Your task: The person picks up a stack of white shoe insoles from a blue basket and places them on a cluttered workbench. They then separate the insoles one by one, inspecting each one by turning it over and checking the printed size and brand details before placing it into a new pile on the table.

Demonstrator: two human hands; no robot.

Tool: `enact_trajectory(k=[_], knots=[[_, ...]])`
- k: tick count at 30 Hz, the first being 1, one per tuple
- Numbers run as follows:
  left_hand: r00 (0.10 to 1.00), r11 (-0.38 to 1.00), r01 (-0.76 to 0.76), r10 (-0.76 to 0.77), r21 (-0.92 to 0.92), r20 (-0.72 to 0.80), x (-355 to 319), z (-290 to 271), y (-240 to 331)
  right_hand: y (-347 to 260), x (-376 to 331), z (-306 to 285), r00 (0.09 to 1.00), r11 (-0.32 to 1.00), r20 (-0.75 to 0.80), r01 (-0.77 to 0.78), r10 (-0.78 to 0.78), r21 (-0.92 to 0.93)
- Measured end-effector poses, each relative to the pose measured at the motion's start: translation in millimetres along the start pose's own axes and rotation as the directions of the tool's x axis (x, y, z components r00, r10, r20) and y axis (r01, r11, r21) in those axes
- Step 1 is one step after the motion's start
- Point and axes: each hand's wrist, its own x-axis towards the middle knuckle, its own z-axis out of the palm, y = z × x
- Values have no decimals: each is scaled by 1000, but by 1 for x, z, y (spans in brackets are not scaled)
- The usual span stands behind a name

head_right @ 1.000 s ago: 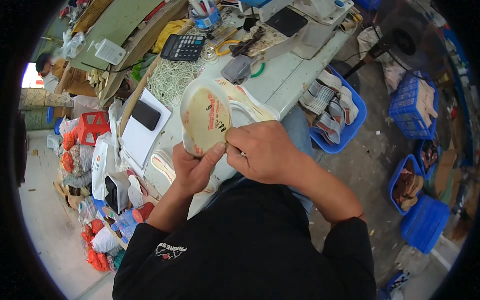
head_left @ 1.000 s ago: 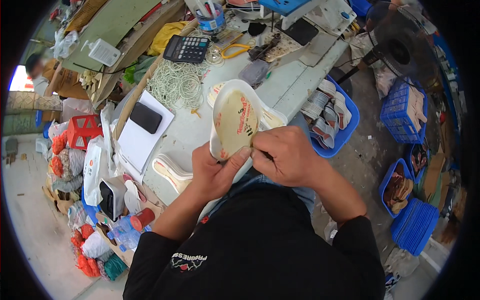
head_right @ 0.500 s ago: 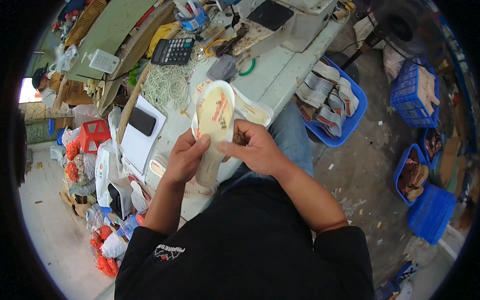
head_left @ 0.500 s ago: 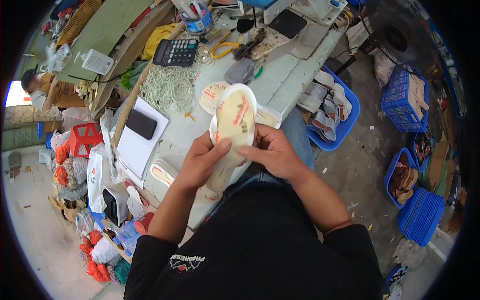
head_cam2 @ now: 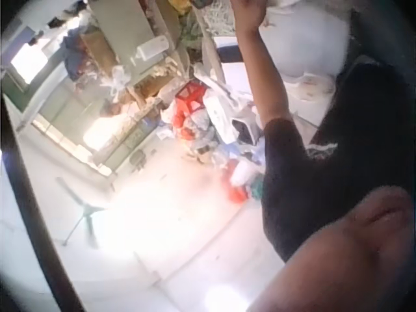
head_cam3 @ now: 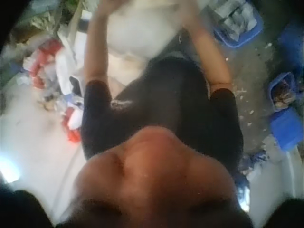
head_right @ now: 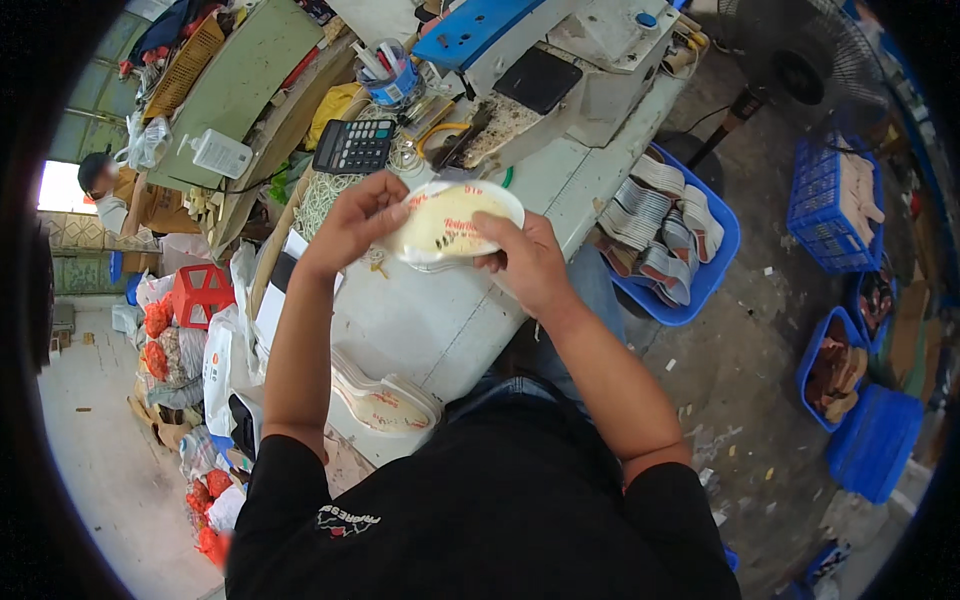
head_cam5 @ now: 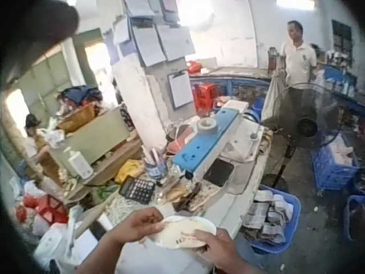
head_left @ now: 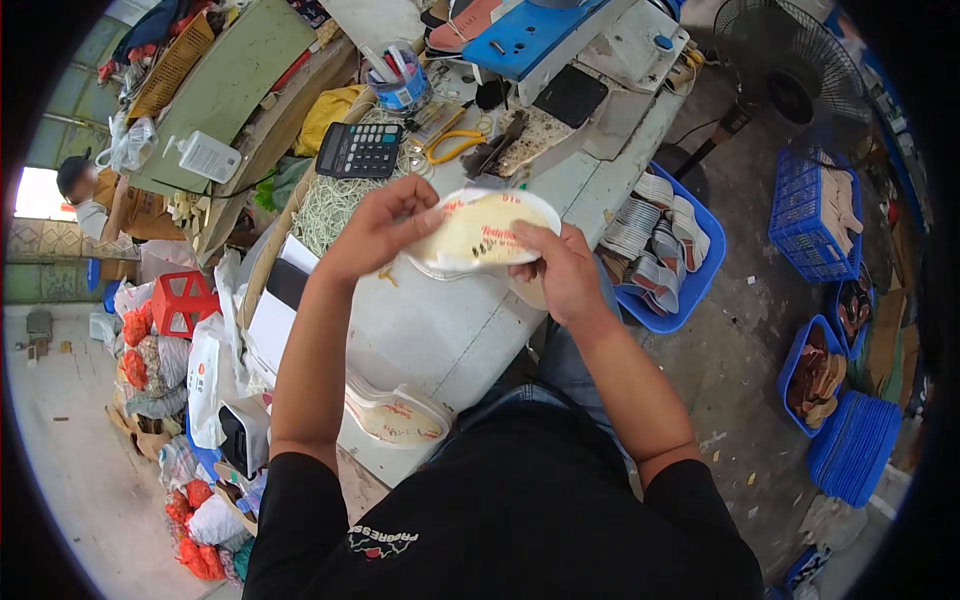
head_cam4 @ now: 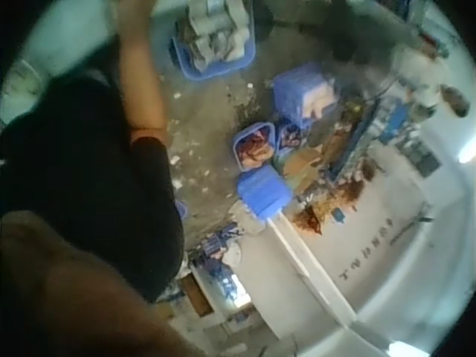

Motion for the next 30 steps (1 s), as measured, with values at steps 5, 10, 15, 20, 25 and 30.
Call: enact_trajectory(k=[5,10,15,20,25,30], knots=[[984,989,90,-71,-113,162,32,-29,-4,-15,9,13,996,992,-20,82,-85,-100],[987,973,126,-103,-193,126,27,-42,-10,7,32,27,949,954,-127,273,-288,-122],[991,970,110,-125,-214,-54,5,-43,-22,7,44,38,896,872,-258,225,-360,-435],[960,933,120,-196,-340,-201,-20,-20,-28,3,46,45,843,823,-327,214,-427,-526],[956,877,133,-236,-462,-173,-40,1,-27,3,47,42,858,845,-315,220,-405,-487],[936,858,119,-265,-500,-232,-52,35,-20,3,49,40,873,875,-319,212,-370,-436]])
